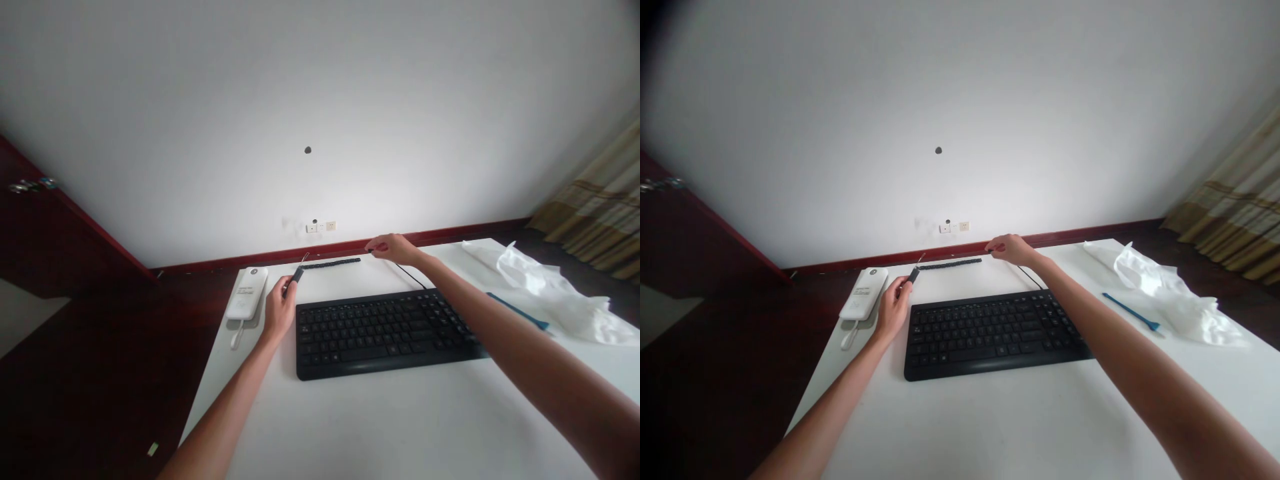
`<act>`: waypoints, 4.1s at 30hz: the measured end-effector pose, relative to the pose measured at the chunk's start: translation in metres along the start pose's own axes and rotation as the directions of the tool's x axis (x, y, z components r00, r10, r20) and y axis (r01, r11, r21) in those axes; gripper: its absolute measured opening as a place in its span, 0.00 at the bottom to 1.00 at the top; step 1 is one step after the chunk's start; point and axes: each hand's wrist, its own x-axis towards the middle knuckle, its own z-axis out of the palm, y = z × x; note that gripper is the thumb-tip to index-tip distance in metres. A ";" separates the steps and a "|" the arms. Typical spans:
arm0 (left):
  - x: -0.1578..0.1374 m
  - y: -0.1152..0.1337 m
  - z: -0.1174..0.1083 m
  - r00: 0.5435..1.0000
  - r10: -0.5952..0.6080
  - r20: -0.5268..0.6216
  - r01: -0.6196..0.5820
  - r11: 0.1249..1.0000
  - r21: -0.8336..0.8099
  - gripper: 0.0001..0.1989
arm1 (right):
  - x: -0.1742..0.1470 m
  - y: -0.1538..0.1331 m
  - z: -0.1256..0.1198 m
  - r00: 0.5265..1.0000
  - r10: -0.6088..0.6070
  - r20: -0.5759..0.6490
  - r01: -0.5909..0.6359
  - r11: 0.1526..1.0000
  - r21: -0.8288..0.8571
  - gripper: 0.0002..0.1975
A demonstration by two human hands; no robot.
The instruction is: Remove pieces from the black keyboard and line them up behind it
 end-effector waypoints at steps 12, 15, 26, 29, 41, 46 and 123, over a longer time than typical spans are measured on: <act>0.000 -0.001 0.002 1.000 -0.020 0.023 0.020 1.000 -0.009 0.15 | 0.007 0.029 0.032 0.998 -0.063 0.013 0.064 0.997 -0.040 0.15; 0.000 -0.002 0.002 0.999 -0.031 0.013 0.032 0.999 -0.014 0.15 | 0.006 0.025 0.031 0.995 -0.096 0.019 0.097 0.995 -0.025 0.15; -0.002 -0.001 0.000 0.998 -0.063 0.026 0.063 0.998 -0.017 0.16 | -0.001 0.015 0.032 0.999 0.025 -0.038 -0.024 1.000 0.011 0.18; -0.002 -0.002 0.001 0.998 -0.061 0.016 0.061 0.998 -0.019 0.16 | 0.000 0.015 0.035 0.998 0.021 -0.056 -0.020 1.000 0.012 0.18; -0.002 0.000 0.001 0.998 -0.062 0.017 0.062 0.998 -0.023 0.16 | 0.002 0.017 0.039 0.998 0.013 -0.061 -0.012 1.000 0.023 0.17; -0.001 -0.002 0.002 0.998 -0.057 0.015 0.058 0.998 -0.014 0.15 | 0.004 0.020 0.041 0.998 -0.018 -0.060 0.020 0.999 0.036 0.16; 0.004 0.109 0.135 0.861 0.025 0.508 0.224 0.878 -0.423 0.22 | -0.117 -0.038 -0.027 0.838 0.435 -0.328 0.172 0.360 0.917 0.13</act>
